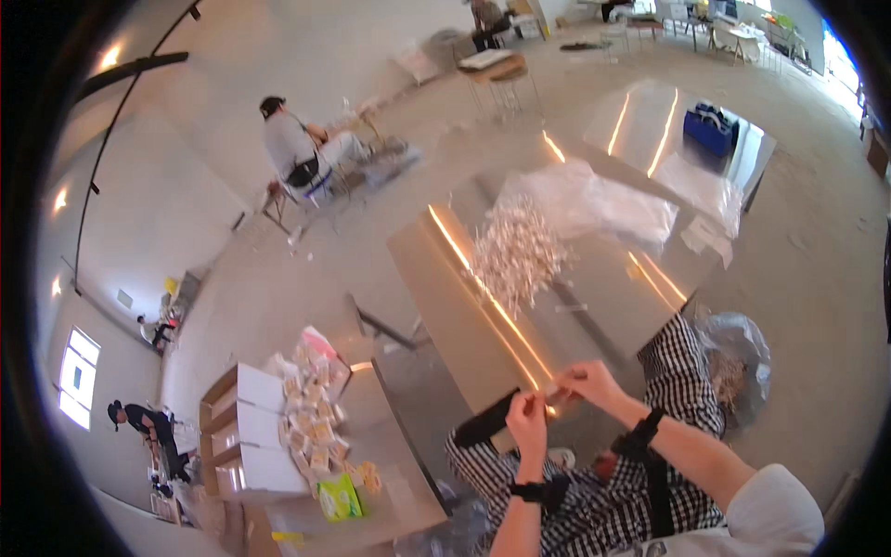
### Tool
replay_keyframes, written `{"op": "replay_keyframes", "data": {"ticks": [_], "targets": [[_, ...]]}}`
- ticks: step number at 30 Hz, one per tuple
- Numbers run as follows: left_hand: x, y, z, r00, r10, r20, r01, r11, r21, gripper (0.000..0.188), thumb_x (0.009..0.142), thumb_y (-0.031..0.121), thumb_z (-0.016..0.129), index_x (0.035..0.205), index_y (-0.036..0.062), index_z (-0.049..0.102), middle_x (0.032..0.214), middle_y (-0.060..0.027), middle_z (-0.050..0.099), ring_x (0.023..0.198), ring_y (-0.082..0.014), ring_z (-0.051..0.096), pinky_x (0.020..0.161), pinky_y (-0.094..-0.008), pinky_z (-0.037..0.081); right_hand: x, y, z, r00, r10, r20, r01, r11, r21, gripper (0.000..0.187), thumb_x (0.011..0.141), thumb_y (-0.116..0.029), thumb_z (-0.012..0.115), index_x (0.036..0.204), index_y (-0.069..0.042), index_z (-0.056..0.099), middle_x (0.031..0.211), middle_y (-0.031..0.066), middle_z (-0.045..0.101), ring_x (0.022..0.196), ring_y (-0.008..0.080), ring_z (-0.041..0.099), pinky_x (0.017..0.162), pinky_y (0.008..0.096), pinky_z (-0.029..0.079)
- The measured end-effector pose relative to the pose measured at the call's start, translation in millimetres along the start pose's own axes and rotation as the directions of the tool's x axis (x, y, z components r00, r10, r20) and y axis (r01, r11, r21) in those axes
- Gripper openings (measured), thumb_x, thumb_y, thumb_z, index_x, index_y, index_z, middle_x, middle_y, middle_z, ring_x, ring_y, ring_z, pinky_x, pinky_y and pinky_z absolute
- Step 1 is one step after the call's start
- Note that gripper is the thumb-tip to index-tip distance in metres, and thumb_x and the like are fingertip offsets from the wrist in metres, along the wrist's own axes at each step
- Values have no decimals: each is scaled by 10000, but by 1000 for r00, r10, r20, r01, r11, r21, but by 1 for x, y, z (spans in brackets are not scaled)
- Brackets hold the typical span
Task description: Sorting and counting cotton swabs on a metal table and placing them into a plastic bag.
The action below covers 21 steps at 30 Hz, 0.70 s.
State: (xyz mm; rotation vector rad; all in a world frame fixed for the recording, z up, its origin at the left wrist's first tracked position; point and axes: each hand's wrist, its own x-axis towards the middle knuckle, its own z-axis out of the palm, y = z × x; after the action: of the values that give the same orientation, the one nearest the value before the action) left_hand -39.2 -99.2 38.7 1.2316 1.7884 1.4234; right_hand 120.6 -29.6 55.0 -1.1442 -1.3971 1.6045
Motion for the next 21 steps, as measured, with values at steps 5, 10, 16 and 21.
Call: {"op": "replay_keyframes", "data": {"ticks": [5,10,16,21], "targets": [[-12,73,-14,998,-32,-57,20,981,-192,140,947,140,658,947,1,666,877,-19,660,816,-88,600,746,-232,477,-26,-70,-1,996,-15,92,-2,985,174,160,950,-112,642,1022,30,628,861,66,688,681,126,690,558,241,529],[-27,103,-37,999,-35,9,36,919,-392,133,925,55,675,1043,0,647,1012,-28,663,892,-96,617,815,-245,500,-40,-101,8,985,-88,151,70,990,120,115,964,-100,617,955,14,598,836,43,665,671,99,671,543,229,505],[-30,109,-43,973,232,23,-225,961,-158,181,849,-46,701,1020,-9,656,1026,-65,633,946,-140,627,837,-238,506,-58,-110,17,971,-160,177,151,987,63,61,946,-57,628,976,-6,611,876,21,656,684,76,632,576,211,482],[-30,114,-44,986,167,0,-160,943,-293,117,848,-50,700,956,-12,675,978,-78,644,896,-143,626,777,-244,507,-67,-128,16,968,-62,244,38,994,102,48,929,-31,634,956,-5,604,891,13,629,709,75,635,597,215,487]]}}
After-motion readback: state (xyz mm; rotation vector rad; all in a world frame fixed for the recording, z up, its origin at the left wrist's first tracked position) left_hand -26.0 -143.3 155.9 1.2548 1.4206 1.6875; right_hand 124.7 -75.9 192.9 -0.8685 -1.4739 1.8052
